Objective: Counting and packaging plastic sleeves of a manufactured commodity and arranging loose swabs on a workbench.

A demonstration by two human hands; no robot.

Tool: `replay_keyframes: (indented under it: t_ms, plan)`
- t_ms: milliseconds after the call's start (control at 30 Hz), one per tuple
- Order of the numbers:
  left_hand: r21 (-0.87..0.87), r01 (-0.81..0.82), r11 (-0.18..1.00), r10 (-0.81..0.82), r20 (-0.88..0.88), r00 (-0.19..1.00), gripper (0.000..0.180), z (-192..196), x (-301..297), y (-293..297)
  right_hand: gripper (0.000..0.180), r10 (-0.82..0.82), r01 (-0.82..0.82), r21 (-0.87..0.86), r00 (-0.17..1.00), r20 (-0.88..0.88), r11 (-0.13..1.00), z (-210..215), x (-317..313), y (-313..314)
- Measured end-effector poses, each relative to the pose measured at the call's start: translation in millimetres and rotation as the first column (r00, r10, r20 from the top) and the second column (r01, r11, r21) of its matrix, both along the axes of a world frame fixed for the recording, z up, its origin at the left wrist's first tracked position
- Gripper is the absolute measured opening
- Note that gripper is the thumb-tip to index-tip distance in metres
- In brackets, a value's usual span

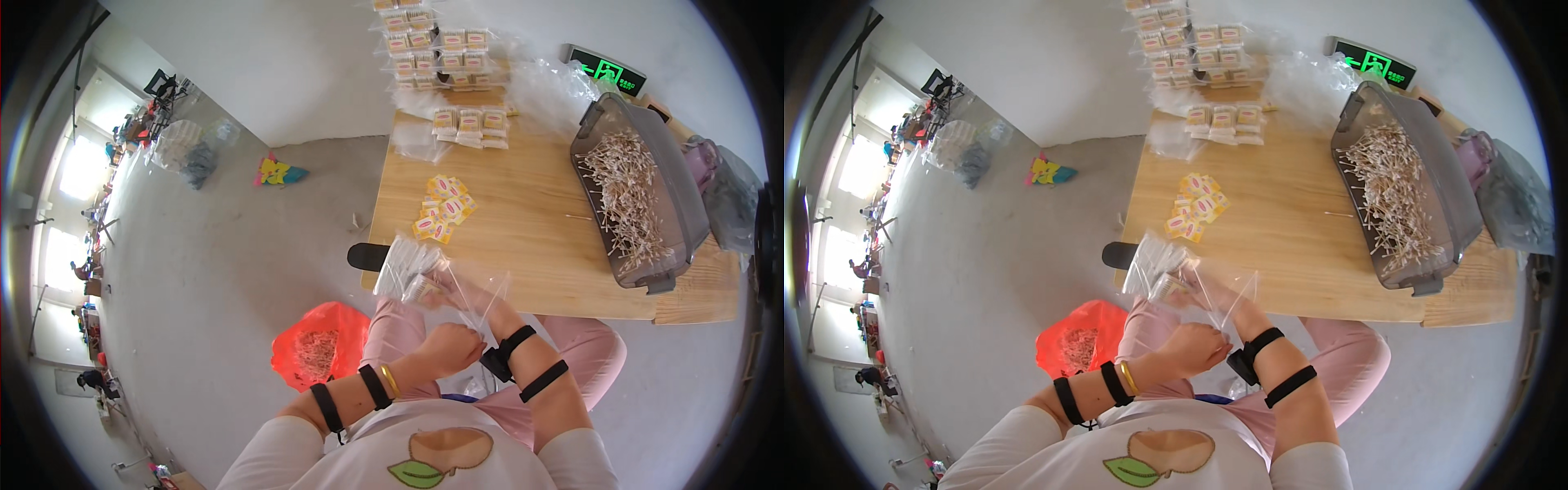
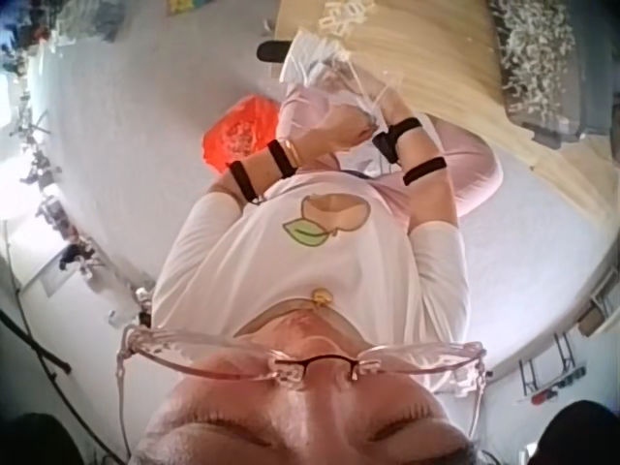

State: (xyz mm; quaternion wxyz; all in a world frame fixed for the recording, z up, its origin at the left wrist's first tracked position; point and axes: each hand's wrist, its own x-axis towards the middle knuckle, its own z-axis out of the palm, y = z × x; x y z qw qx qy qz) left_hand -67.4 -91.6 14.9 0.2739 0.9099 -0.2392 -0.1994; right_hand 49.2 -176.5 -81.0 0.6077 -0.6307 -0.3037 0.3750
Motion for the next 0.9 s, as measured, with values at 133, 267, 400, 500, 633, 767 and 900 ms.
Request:
replay_keyframes:
  t_ms: [133,267,400,500,633,767,900]
  plan:
    - [-0.098,0.075,0.992,-0.072,0.032,0.997,0.025,-7,3,4,0.062,0.034,-0.030,0.065,0.997,-0.065,0.997,0,-1,3]
    - [-0.272,-0.033,0.962,0.080,0.160,0.984,0.022,35,23,46,0.056,-0.017,0.009,0.082,0.995,0.097,0.997,8,-4,-3]
    - [-0.111,-0.161,0.981,0.193,0.440,0.877,0.067,31,72,118,0.063,0.069,-0.071,-0.002,0.974,-0.215,0.997,27,-2,-5]
    - [0.162,-0.023,0.986,-0.023,0.277,0.961,0.102,10,77,141,0.068,0.040,-0.064,-0.082,0.963,-0.265,0.995,39,-4,-4]
    - [0.168,-0.013,0.986,-0.038,0.294,0.955,0.104,-2,75,136,0.068,0.039,-0.069,-0.098,0.960,-0.278,0.993,30,-3,-9]
    - [0.153,-0.039,0.987,-0.010,0.310,0.951,0.098,-6,75,129,0.064,0.058,-0.072,-0.100,0.988,-0.140,0.992,17,-4,-5]
    - [0.153,-0.042,0.987,-0.016,0.361,0.932,0.084,-13,76,134,0.060,0.006,-0.006,-0.075,1.000,-0.006,0.997,20,-10,-5]
